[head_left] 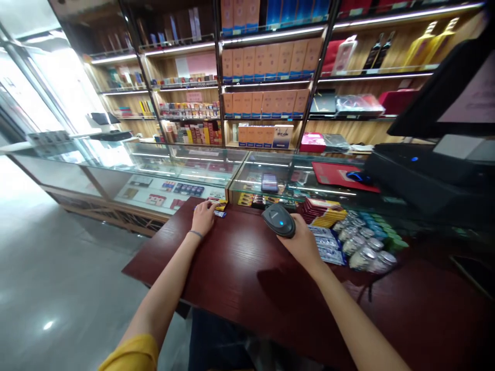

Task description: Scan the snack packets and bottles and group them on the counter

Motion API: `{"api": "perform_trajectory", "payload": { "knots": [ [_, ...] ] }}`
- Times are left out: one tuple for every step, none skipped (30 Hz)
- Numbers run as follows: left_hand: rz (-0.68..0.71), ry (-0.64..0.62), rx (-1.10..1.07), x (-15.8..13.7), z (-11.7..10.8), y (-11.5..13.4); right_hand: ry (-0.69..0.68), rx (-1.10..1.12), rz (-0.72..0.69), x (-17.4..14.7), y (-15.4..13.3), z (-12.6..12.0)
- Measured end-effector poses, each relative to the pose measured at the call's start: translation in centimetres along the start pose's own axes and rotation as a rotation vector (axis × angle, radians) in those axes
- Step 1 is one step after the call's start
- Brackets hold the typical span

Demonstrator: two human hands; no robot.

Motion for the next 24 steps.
{"api": "perform_trajectory", "payload": {
  "knots": [
    [-0.014,-0.002,0.015,-0.3,0.2,-0.8,-0.01,-0.003,-0.009,0.2,-0.2,0.7],
    [-0.029,-0.007,0.024,-0.5,0.5,-1.5,-0.019,-0.009,-0.018,0.3,-0.4,1.4],
    [-0.044,-0.013,0.029,-0.7,0.8,-2.1,-0.027,-0.017,-0.027,0.4,-0.5,2.0],
    [-0.058,-0.023,0.03,-0.9,1.1,-2.6,-0.034,-0.023,-0.036,0.4,-0.6,2.5],
    [-0.068,-0.034,0.028,-1.0,1.5,-3.0,-0.039,-0.026,-0.043,0.4,-0.7,3.0],
    [-0.076,-0.047,0.023,-1.1,1.8,-3.3,-0.043,-0.028,-0.047,0.4,-0.7,3.4],
    [-0.082,-0.061,0.015,-1.2,2.1,-3.5,-0.047,-0.029,-0.044,0.3,-0.7,3.7],
    [-0.087,-0.08,0.006,-1.2,2.4,-3.6,-0.054,-0.03,-0.036,0.2,-0.6,3.9],
    [-0.094,-0.099,-0.004,-1.2,2.7,-3.7,-0.062,-0.03,-0.024,0.0,-0.5,4.1],
    [-0.105,-0.122,-0.012,-1.2,3.0,-3.8,-0.071,-0.029,-0.013,-0.1,-0.4,4.2],
    [-0.121,-0.148,-0.017,-1.3,3.3,-4.0,-0.079,-0.028,-0.005,-0.3,-0.3,4.3],
    [-0.137,-0.174,-0.021,-1.3,3.6,-4.1,-0.086,-0.026,-0.002,-0.5,-0.3,4.3],
    [-0.152,-0.198,-0.021,-1.4,3.8,-4.3,-0.087,-0.024,0.001,-0.6,-0.2,4.2],
    [-0.165,-0.216,-0.017,-1.4,3.9,-4.4,-0.086,-0.024,0.003,-0.8,-0.1,4.1],
    [-0.175,-0.228,-0.009,-1.4,3.9,-4.5,-0.085,-0.025,0.003,-0.9,-0.1,4.0],
    [-0.178,-0.237,0.001,-1.5,3.9,-4.5,-0.082,-0.028,0.003,-1.1,0.0,3.9],
    [-0.178,-0.243,0.011,-1.5,3.9,-4.5,-0.077,-0.033,0.002,-1.1,0.1,3.8],
    [-0.175,-0.247,0.018,-1.5,3.8,-4.4,-0.074,-0.038,-0.002,-1.2,0.2,3.8],
    [-0.172,-0.25,0.022,-1.5,3.7,-4.4,-0.072,-0.041,-0.006,-1.3,0.2,3.7],
    [-0.168,-0.249,0.021,-1.4,3.7,-4.4,-0.067,-0.044,-0.007,-1.3,0.2,3.7],
    [-0.162,-0.245,0.014,-1.4,3.6,-4.3,-0.062,-0.046,-0.005,-1.3,0.3,3.6],
    [-0.153,-0.236,0.0,-1.4,3.4,-4.3,-0.058,-0.046,-0.005,-1.3,0.3,3.6],
    [-0.139,-0.227,-0.018,-1.3,3.3,-4.2,-0.055,-0.044,-0.007,-1.3,0.3,3.5],
    [-0.118,-0.223,-0.043,-1.3,3.2,-4.1,-0.051,-0.041,-0.008,-1.3,0.3,3.5]
  ]
}}
Point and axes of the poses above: each hand's wrist, its own x-axis towards the middle knuckle, its own z-axis out of the palm, y = z × x, the point moved 9 cm from there along x, towards the middle knuckle
